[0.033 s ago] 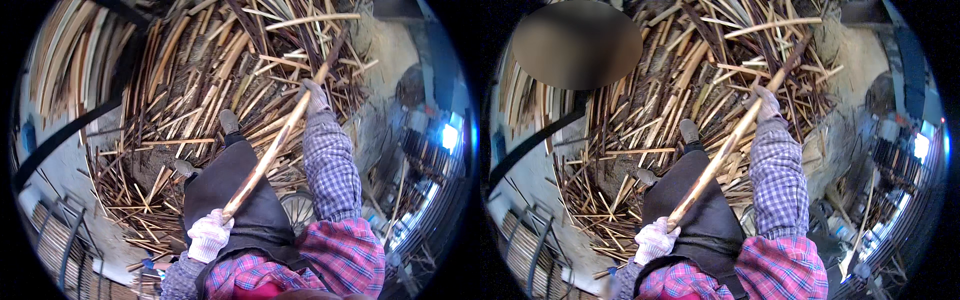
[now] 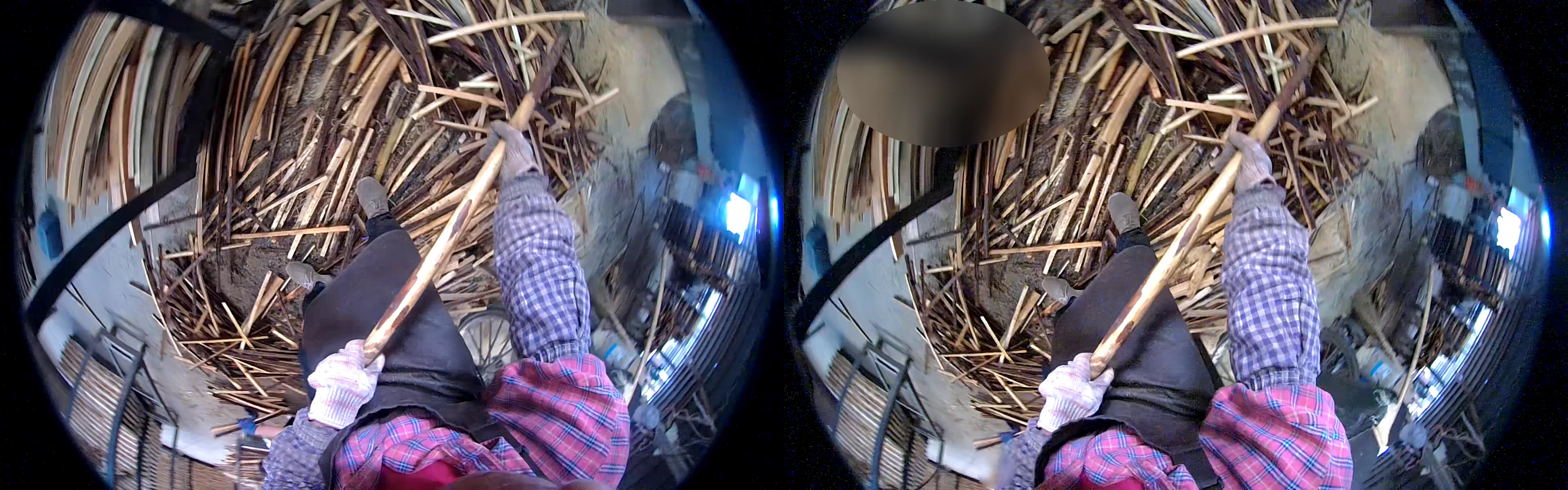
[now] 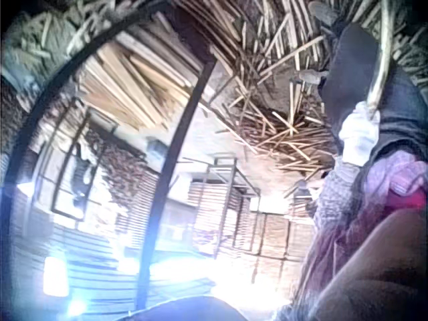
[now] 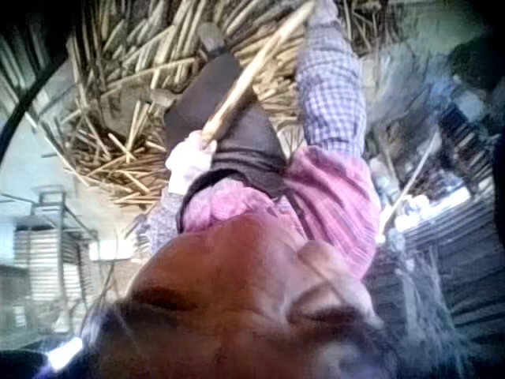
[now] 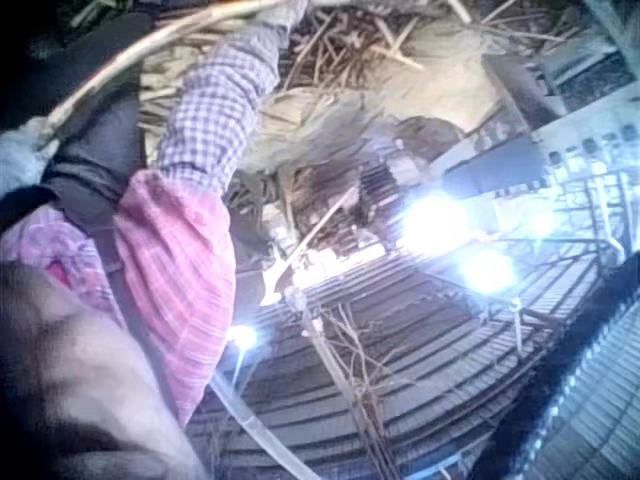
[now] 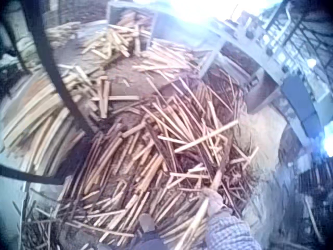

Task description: The person uses a pitchfork to move a large pile of thin wood strips on the floor. They then walk to a different area, squat down, and gather the strips by hand, organizing them into neat bundles and stacking them against a metal rack.

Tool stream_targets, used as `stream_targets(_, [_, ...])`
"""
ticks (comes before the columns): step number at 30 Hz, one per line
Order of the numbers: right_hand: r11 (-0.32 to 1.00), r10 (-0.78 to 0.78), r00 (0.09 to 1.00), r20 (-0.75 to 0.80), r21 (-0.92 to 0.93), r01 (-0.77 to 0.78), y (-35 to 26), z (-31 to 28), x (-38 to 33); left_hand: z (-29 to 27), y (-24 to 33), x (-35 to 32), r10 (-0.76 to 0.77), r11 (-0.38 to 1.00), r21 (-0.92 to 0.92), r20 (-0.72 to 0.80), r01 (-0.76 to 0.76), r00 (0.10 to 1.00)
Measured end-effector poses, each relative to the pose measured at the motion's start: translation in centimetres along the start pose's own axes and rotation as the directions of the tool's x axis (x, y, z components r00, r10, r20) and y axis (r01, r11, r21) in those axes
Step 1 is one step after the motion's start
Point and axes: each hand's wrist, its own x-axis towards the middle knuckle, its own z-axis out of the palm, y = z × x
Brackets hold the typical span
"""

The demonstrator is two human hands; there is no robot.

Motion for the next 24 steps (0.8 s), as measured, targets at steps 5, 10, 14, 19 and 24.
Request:
stream_targets(5, [0.983,0.046,0.999,-0.016,0.177,-0.043,-1.6,0.5,-2.2,0.0,2.1,1.1,-0.097,0.995,0.008,0.159,0.097,0.982])
stream_targets(10, [0.981,0.054,0.998,0.029,0.186,-0.058,-1.2,1.3,-4.4,-0.1,1.7,-1.0,-0.209,0.977,0.026,0.243,0.209,0.947])
stream_targets(14, [0.998,0.033,0.993,-0.113,0.066,-0.025,2.3,1.8,-8.1,0.4,-2.3,-4.4,-0.27,0.962,0.061,0.338,0.266,0.902])
stream_targets(19, [0.981,0.005,1.0,0.011,0.192,-0.007,6.4,5.4,-20.5,4.6,-12.5,-10.6,-0.328,0.945,0.129,0.359,0.302,0.874])
stream_targets(24, [0.934,0.021,0.998,-0.062,0.357,0.003,13.5,10.9,-33.4,8.4,-24.7,-18.0,-0.277,0.945,0.213,0.111,0.249,0.954])
